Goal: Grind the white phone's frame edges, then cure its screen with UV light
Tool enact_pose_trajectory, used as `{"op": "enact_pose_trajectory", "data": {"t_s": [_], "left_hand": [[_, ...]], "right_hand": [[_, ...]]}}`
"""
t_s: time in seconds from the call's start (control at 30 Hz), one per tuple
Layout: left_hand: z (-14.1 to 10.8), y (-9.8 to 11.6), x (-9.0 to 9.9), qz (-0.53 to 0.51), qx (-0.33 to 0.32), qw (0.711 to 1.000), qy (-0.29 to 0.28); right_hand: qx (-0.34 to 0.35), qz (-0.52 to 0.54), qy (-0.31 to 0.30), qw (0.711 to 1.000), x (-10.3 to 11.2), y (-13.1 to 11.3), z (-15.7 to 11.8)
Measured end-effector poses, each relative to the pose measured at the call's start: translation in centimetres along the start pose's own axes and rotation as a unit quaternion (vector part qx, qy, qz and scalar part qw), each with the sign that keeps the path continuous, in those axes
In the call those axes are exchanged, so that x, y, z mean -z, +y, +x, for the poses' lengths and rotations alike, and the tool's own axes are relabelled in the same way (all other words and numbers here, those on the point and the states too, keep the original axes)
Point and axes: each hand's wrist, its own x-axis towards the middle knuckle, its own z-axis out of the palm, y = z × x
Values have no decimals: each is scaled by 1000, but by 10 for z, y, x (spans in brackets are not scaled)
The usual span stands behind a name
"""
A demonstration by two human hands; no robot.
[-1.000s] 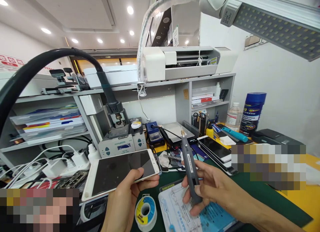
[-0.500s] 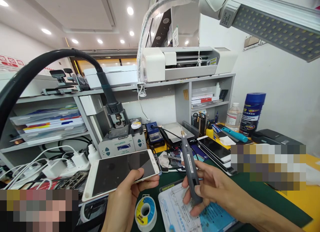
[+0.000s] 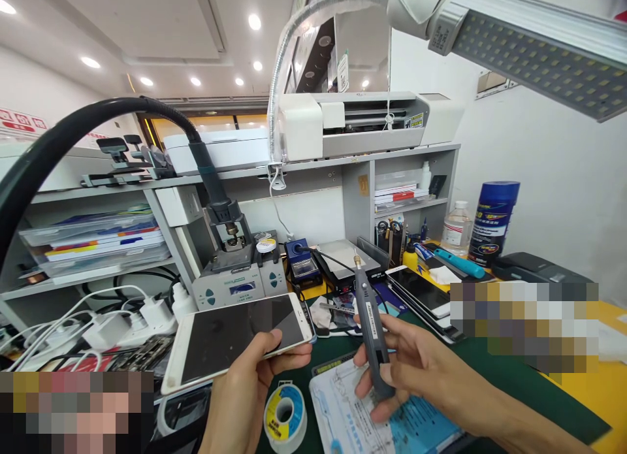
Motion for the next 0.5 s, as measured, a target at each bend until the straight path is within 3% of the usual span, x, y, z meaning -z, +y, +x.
{"op": "enact_pose_trajectory", "data": {"t_s": [0.3, 0.5], "left_hand": [[1, 1, -1, 12, -2, 1000, -1], [3, -1, 2, 13, -3, 1000, -9]], "right_hand": [[-9, 15, 11, 1000, -1, -1, 2], [-20, 104, -5, 994, 1, -7, 2]]}}
